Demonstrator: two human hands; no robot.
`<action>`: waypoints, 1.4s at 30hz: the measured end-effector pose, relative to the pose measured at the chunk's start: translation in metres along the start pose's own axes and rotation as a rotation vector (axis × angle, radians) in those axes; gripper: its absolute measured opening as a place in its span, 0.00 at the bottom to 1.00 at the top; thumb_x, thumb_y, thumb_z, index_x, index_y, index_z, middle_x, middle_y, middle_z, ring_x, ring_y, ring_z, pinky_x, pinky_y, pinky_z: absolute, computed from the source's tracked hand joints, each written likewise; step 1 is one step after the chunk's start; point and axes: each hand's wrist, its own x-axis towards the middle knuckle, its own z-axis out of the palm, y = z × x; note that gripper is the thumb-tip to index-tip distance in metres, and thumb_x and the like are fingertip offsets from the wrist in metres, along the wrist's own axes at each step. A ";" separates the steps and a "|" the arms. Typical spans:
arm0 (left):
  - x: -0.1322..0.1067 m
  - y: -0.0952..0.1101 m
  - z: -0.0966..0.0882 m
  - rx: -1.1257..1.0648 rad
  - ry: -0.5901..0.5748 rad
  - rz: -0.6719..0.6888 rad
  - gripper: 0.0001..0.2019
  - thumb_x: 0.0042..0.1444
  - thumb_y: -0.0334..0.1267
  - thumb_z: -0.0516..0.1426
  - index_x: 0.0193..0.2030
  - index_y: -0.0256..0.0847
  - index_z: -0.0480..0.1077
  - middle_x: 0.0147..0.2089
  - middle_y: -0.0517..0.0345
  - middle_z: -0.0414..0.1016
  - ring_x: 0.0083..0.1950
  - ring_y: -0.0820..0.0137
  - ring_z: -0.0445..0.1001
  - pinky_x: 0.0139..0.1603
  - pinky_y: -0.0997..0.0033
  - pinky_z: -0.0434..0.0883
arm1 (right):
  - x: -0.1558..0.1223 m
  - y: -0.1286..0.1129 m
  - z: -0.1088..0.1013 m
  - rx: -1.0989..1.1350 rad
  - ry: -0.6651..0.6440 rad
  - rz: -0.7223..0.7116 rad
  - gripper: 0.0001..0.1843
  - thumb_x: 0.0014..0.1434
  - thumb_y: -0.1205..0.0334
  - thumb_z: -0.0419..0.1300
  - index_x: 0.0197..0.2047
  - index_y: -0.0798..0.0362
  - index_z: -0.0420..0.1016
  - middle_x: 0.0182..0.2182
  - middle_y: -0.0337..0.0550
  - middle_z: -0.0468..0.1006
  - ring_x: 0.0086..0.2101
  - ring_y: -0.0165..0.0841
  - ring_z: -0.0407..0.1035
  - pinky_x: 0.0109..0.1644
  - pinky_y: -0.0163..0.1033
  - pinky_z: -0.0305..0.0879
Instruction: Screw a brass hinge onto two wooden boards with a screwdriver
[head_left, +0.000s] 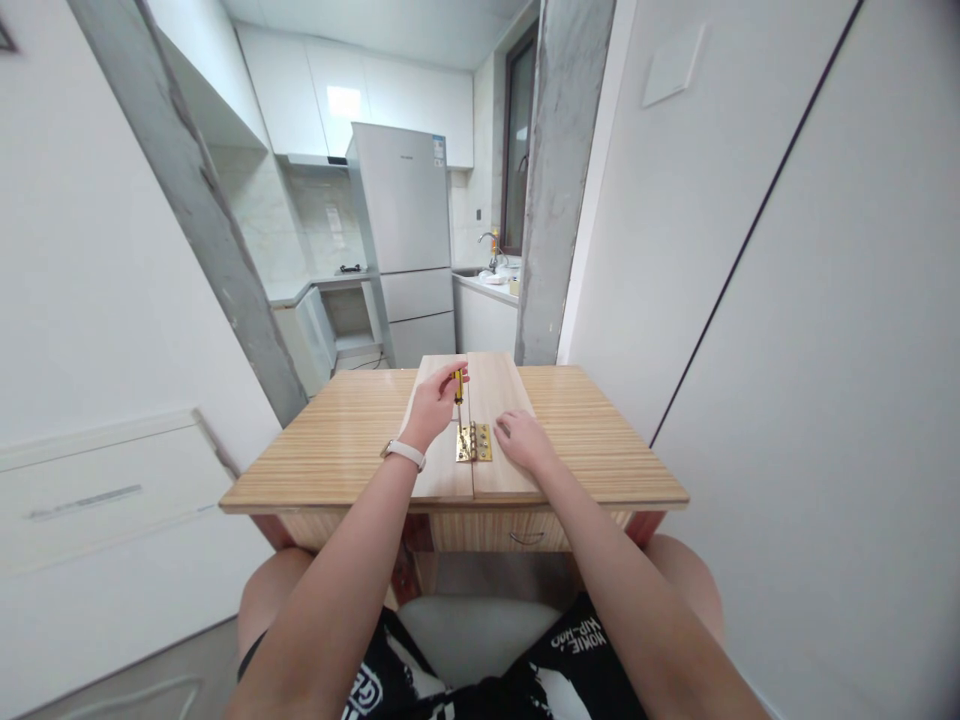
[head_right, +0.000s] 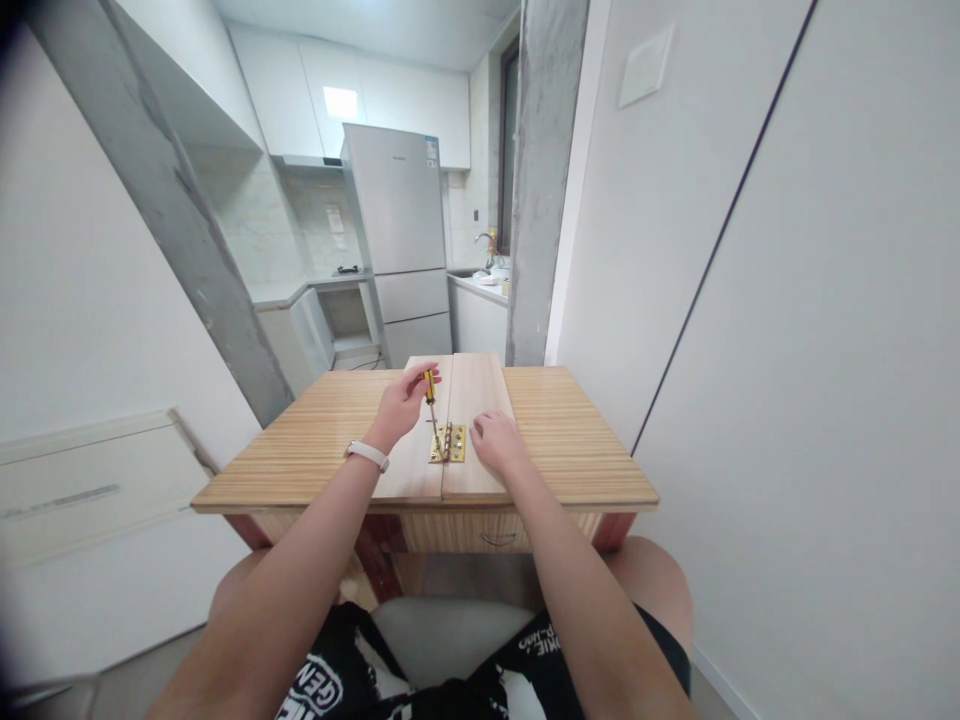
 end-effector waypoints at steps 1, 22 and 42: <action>0.000 0.001 0.000 0.007 0.009 -0.004 0.18 0.71 0.37 0.56 0.65 0.45 0.76 0.56 0.48 0.83 0.57 0.62 0.83 0.58 0.59 0.79 | 0.000 0.000 -0.001 0.000 -0.002 0.001 0.17 0.76 0.53 0.53 0.52 0.49 0.82 0.54 0.50 0.82 0.57 0.41 0.70 0.64 0.43 0.59; 0.001 0.007 0.003 0.009 0.059 -0.001 0.17 0.71 0.41 0.59 0.64 0.45 0.75 0.57 0.47 0.82 0.57 0.60 0.83 0.56 0.60 0.80 | 0.001 0.001 0.001 0.014 0.008 -0.005 0.16 0.76 0.53 0.54 0.52 0.49 0.82 0.53 0.49 0.82 0.57 0.40 0.70 0.65 0.42 0.59; -0.004 0.007 0.002 0.039 0.035 0.020 0.21 0.69 0.32 0.56 0.67 0.46 0.73 0.59 0.48 0.81 0.59 0.62 0.81 0.61 0.55 0.79 | 0.000 -0.001 -0.001 -0.001 -0.003 -0.005 0.17 0.76 0.53 0.53 0.53 0.49 0.82 0.54 0.50 0.82 0.58 0.40 0.70 0.65 0.42 0.60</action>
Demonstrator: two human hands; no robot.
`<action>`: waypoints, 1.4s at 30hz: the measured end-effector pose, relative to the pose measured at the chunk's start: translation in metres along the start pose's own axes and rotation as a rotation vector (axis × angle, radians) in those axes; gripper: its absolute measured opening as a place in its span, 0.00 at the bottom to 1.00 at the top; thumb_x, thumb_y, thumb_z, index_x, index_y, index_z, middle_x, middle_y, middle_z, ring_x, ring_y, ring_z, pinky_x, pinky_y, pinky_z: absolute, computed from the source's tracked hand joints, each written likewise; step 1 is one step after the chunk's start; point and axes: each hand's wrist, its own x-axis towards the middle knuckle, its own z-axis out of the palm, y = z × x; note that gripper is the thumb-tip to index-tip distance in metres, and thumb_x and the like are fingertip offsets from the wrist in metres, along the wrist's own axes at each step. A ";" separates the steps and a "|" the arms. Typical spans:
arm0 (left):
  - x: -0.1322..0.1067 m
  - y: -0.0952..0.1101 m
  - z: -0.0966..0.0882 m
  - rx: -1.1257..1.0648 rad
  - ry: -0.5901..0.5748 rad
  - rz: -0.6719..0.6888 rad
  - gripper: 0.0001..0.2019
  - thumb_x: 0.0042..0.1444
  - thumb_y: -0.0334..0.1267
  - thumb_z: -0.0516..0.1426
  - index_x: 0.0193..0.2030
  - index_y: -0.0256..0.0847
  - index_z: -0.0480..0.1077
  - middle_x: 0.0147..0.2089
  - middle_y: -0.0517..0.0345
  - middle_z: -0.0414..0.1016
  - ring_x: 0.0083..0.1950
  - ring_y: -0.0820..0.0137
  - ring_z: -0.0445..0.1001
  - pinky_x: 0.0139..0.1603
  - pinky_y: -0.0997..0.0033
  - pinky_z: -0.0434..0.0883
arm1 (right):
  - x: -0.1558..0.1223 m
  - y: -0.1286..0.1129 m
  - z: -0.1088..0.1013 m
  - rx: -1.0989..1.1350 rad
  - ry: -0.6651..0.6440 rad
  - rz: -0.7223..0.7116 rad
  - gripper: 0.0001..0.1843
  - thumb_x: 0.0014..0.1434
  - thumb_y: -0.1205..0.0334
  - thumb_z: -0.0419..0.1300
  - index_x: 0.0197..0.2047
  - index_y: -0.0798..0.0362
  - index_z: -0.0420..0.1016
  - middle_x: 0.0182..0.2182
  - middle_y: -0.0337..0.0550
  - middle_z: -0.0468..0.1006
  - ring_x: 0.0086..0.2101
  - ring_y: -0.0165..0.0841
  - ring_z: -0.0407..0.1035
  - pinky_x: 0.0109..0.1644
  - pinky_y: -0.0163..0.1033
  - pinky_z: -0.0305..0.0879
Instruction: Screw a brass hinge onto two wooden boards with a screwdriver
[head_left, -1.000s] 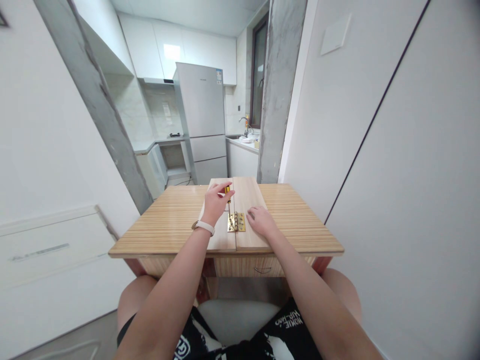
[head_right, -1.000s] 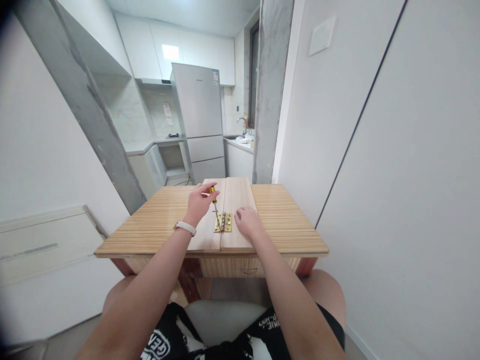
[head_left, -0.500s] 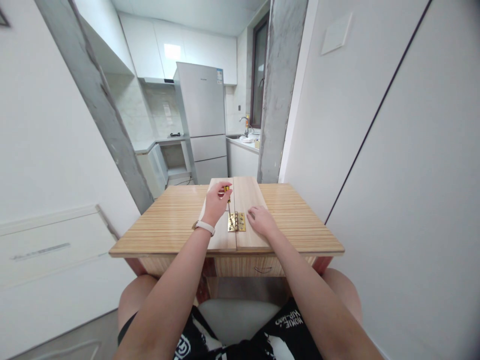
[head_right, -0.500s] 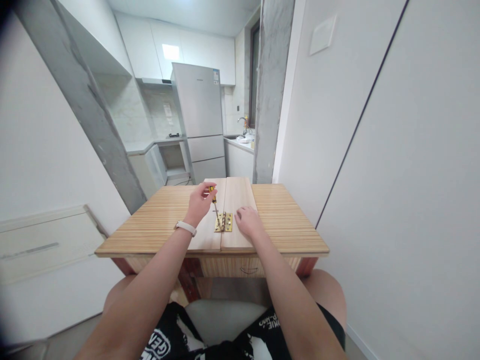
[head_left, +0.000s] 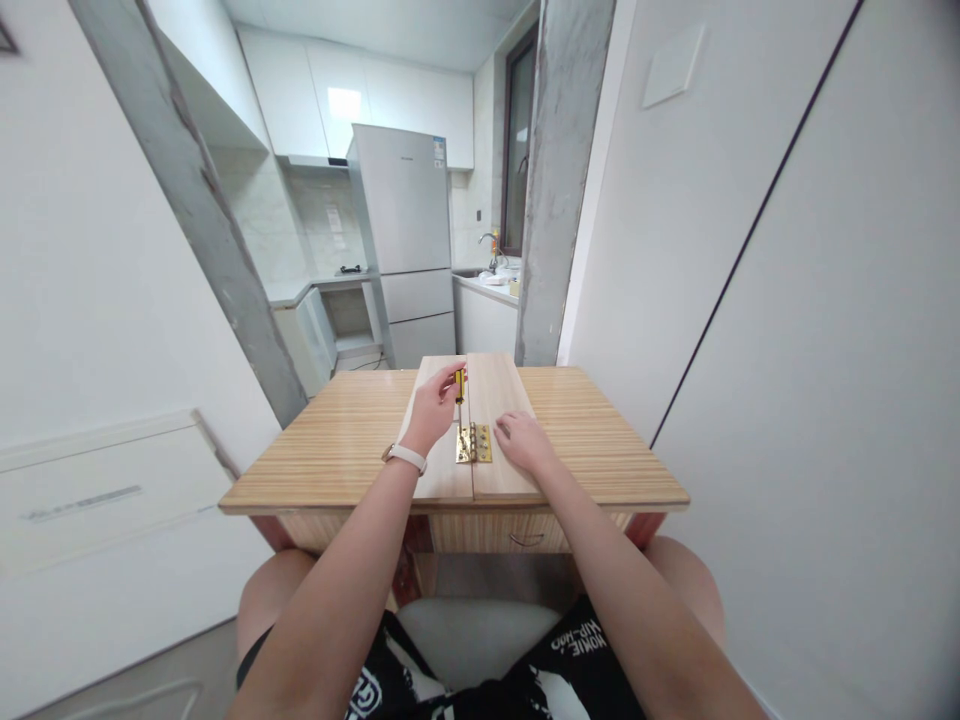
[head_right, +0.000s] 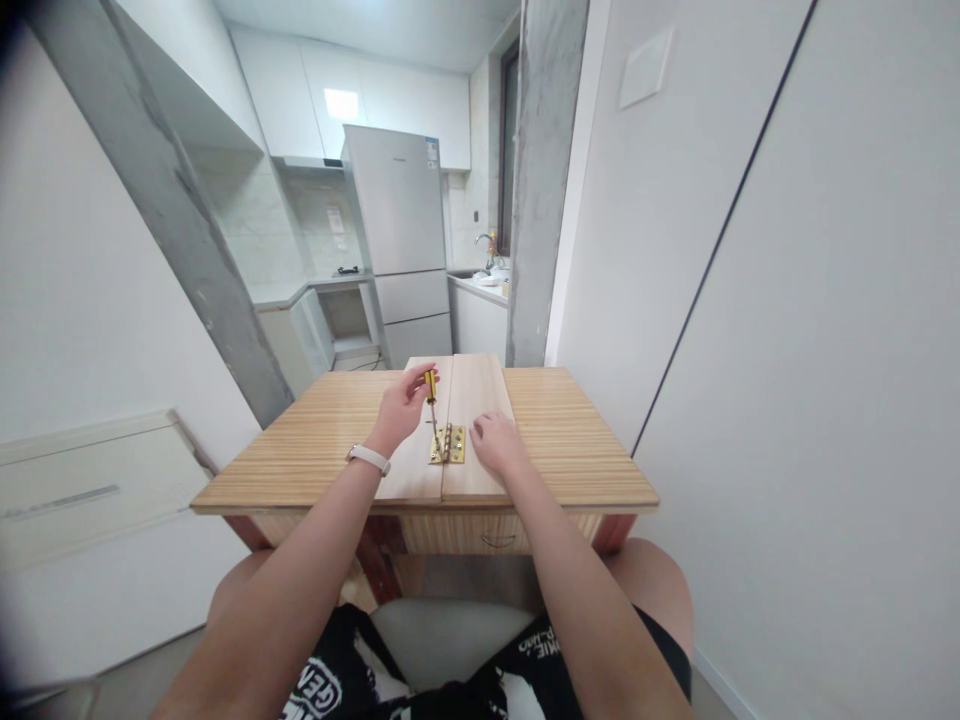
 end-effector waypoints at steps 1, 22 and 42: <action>0.000 0.001 0.000 0.002 -0.002 -0.007 0.21 0.68 0.32 0.56 0.66 0.46 0.74 0.57 0.48 0.81 0.58 0.62 0.82 0.59 0.57 0.80 | 0.000 0.000 0.000 0.000 0.002 -0.001 0.17 0.76 0.53 0.53 0.53 0.49 0.82 0.54 0.50 0.82 0.58 0.41 0.70 0.65 0.43 0.60; 0.002 0.011 0.006 -0.019 0.035 -0.026 0.14 0.68 0.36 0.60 0.59 0.45 0.75 0.51 0.50 0.83 0.52 0.65 0.82 0.51 0.64 0.80 | 0.001 0.003 0.002 0.012 0.008 -0.001 0.16 0.76 0.53 0.54 0.51 0.49 0.82 0.53 0.49 0.82 0.57 0.40 0.70 0.65 0.42 0.59; 0.002 0.002 0.003 0.049 0.039 0.018 0.17 0.69 0.35 0.58 0.62 0.46 0.77 0.52 0.50 0.83 0.52 0.65 0.83 0.51 0.64 0.81 | 0.001 0.004 0.005 0.013 0.020 -0.013 0.16 0.76 0.53 0.54 0.51 0.49 0.82 0.53 0.49 0.82 0.57 0.40 0.70 0.65 0.42 0.58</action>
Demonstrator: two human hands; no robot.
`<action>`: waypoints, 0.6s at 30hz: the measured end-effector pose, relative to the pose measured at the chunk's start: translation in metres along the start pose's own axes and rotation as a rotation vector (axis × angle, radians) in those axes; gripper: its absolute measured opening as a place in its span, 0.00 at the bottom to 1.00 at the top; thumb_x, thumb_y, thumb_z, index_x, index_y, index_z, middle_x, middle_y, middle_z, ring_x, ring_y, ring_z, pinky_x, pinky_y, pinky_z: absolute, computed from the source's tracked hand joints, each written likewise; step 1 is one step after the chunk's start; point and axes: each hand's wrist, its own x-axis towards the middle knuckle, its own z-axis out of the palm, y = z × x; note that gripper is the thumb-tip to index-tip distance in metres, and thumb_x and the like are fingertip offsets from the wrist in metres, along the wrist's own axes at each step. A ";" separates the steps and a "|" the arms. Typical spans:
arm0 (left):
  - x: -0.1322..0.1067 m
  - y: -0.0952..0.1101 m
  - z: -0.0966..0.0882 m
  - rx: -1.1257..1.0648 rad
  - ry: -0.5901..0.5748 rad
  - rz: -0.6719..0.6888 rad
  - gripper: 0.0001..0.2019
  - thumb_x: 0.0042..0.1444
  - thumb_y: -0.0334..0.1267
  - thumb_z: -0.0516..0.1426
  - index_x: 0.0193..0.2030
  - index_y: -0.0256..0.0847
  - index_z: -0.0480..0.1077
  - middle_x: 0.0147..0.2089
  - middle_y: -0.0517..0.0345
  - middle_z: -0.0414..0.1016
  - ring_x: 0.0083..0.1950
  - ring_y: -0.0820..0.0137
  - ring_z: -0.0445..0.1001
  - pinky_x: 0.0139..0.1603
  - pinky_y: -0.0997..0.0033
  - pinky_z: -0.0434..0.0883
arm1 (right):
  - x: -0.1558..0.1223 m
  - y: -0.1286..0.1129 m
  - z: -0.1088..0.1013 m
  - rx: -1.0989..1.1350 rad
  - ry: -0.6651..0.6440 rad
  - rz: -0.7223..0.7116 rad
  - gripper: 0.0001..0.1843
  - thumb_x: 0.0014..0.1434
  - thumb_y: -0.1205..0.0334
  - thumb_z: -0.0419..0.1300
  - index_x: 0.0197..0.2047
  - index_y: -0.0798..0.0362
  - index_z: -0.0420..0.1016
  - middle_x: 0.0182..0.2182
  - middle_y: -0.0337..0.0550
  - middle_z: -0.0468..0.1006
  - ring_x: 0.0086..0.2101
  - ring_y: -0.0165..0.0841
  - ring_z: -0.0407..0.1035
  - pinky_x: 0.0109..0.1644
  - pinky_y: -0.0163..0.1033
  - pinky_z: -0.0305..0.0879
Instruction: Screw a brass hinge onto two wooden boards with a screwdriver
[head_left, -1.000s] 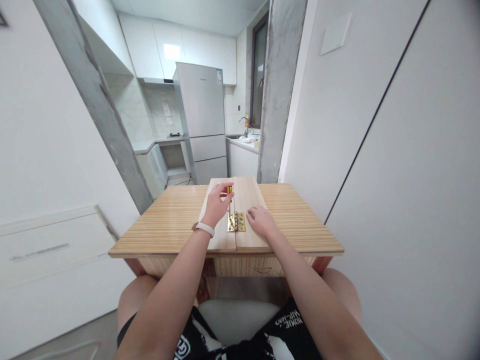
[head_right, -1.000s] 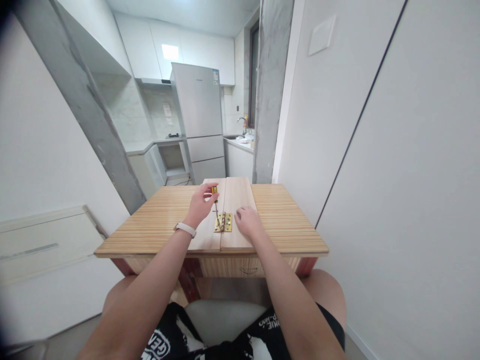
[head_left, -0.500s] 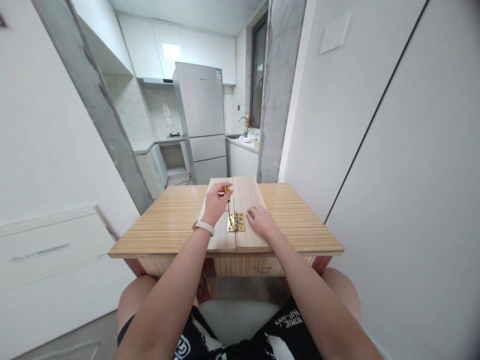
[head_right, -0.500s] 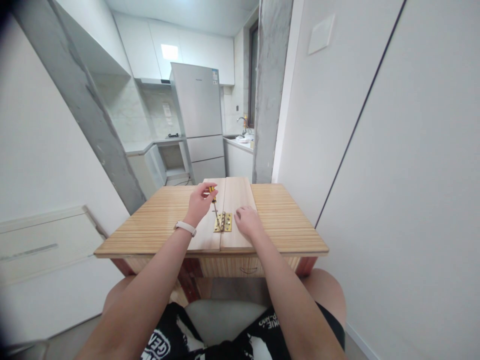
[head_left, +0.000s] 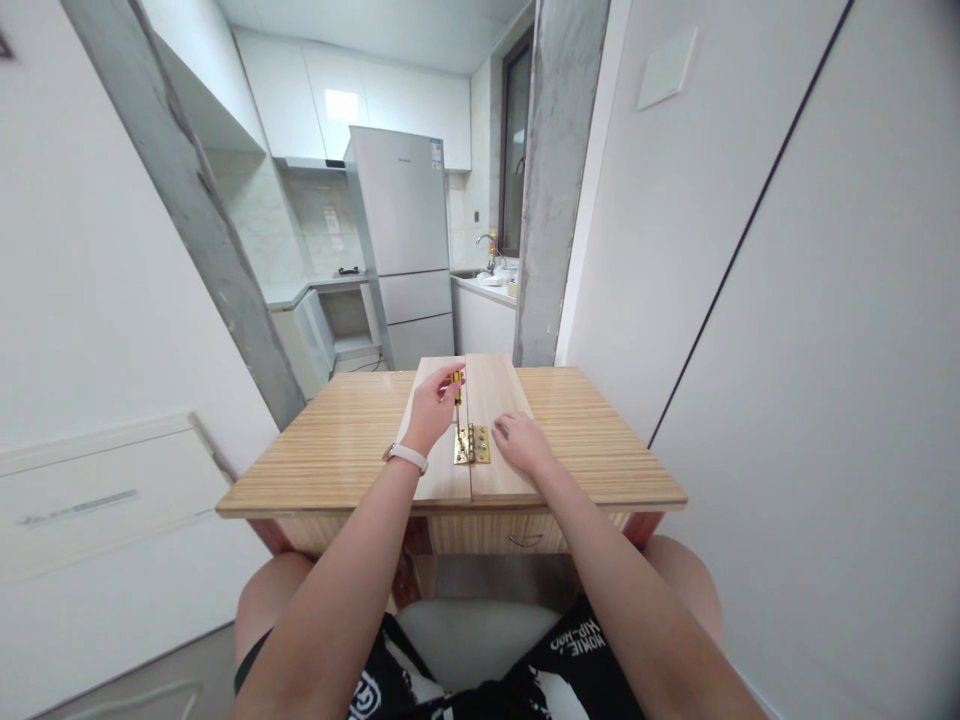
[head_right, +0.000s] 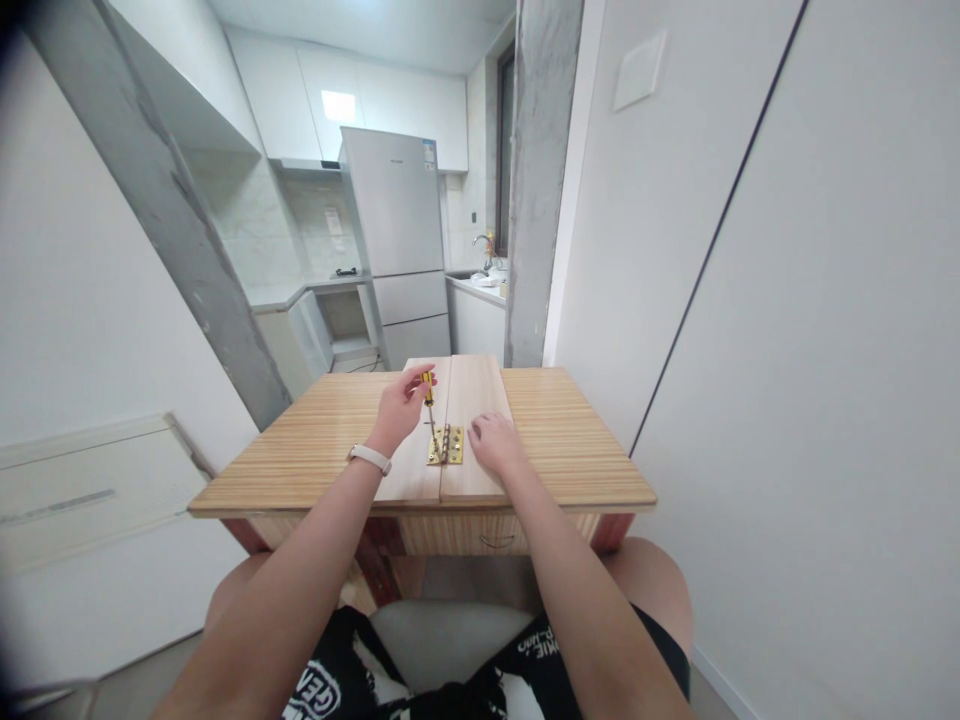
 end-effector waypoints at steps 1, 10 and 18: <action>0.000 0.001 -0.001 0.038 0.025 0.010 0.16 0.68 0.35 0.60 0.61 0.46 0.78 0.51 0.51 0.82 0.50 0.66 0.82 0.50 0.65 0.81 | 0.000 0.000 0.000 -0.001 0.001 -0.001 0.16 0.76 0.53 0.54 0.51 0.49 0.82 0.53 0.49 0.82 0.57 0.40 0.70 0.65 0.42 0.58; 0.001 0.004 -0.002 0.033 0.016 0.043 0.17 0.70 0.38 0.59 0.63 0.45 0.77 0.57 0.48 0.81 0.55 0.64 0.81 0.56 0.62 0.80 | 0.000 0.001 0.001 0.001 0.008 0.001 0.16 0.76 0.53 0.54 0.51 0.49 0.82 0.53 0.49 0.82 0.56 0.40 0.70 0.64 0.42 0.59; -0.002 0.004 0.000 0.016 0.030 -0.023 0.17 0.69 0.35 0.60 0.63 0.46 0.74 0.50 0.51 0.82 0.49 0.66 0.82 0.49 0.65 0.81 | 0.000 0.000 0.000 -0.005 0.001 -0.002 0.16 0.76 0.54 0.54 0.51 0.49 0.82 0.53 0.50 0.82 0.57 0.40 0.70 0.65 0.42 0.59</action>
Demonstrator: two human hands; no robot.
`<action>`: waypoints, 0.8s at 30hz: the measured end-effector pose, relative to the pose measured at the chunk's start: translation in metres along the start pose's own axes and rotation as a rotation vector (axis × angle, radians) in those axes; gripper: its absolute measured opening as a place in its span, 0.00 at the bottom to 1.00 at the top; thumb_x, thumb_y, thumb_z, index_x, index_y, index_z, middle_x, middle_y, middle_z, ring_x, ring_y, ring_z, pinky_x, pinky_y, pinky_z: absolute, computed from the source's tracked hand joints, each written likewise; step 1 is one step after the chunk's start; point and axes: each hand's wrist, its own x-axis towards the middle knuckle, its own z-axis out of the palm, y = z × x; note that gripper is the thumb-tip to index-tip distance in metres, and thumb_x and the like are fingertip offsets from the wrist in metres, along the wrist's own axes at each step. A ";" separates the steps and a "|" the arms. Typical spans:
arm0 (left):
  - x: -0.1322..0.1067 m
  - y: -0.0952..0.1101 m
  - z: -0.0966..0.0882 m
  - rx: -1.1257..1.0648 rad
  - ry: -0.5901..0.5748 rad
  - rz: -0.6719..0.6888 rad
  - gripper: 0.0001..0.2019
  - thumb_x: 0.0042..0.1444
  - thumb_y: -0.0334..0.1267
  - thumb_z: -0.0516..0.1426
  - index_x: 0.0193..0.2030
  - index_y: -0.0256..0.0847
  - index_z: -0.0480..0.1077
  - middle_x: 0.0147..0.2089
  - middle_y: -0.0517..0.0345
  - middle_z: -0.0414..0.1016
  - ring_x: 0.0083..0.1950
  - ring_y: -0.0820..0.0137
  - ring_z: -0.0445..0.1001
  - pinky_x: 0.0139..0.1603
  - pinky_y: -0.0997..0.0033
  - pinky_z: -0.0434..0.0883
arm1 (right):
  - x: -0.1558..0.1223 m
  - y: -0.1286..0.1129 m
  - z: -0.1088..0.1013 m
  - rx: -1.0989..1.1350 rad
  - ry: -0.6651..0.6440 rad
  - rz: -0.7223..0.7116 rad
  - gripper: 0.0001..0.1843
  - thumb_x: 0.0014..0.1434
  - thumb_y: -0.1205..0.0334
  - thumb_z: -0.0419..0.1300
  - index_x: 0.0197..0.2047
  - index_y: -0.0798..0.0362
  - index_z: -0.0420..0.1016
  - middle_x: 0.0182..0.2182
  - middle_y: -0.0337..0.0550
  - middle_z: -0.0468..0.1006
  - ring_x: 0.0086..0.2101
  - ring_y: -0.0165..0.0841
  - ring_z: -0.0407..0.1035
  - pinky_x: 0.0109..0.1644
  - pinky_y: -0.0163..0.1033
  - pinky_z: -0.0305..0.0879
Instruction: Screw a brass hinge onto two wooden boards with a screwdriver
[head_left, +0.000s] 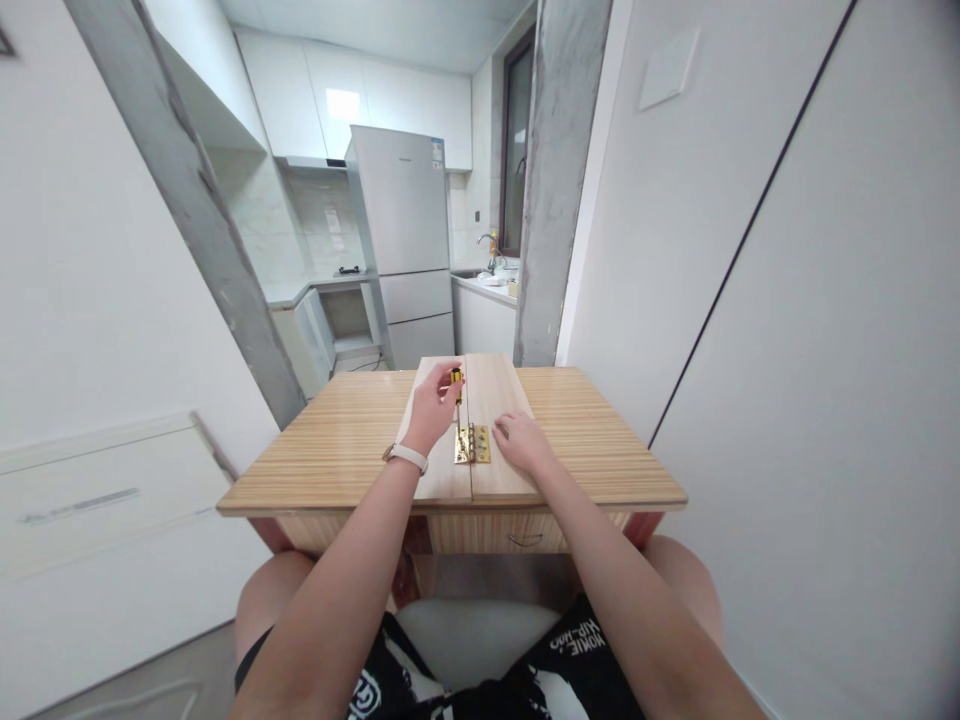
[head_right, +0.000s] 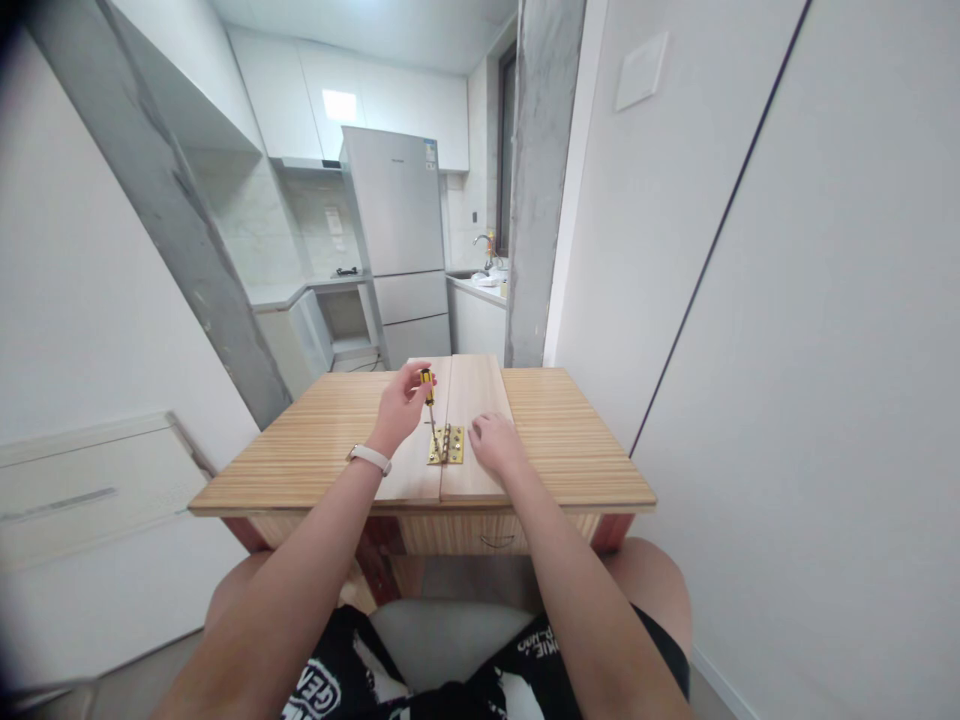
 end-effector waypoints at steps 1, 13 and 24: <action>0.000 0.002 -0.001 0.045 0.020 0.011 0.17 0.68 0.35 0.61 0.61 0.47 0.75 0.48 0.52 0.81 0.46 0.67 0.81 0.47 0.66 0.81 | 0.000 0.000 0.000 0.000 0.002 0.000 0.16 0.76 0.54 0.54 0.51 0.49 0.82 0.52 0.50 0.82 0.57 0.40 0.70 0.65 0.42 0.59; 0.001 -0.003 -0.004 -0.018 -0.024 0.020 0.18 0.72 0.38 0.57 0.66 0.44 0.74 0.60 0.47 0.81 0.57 0.62 0.81 0.58 0.61 0.80 | -0.001 -0.002 -0.002 -0.018 -0.015 0.005 0.16 0.76 0.54 0.54 0.52 0.50 0.82 0.53 0.50 0.82 0.57 0.40 0.70 0.64 0.41 0.59; -0.001 0.005 -0.004 0.084 0.068 0.073 0.13 0.65 0.40 0.64 0.56 0.46 0.79 0.50 0.52 0.79 0.49 0.66 0.80 0.49 0.66 0.82 | -0.001 -0.003 -0.004 -0.008 -0.025 0.015 0.17 0.76 0.53 0.53 0.53 0.49 0.82 0.54 0.50 0.82 0.57 0.40 0.70 0.65 0.42 0.59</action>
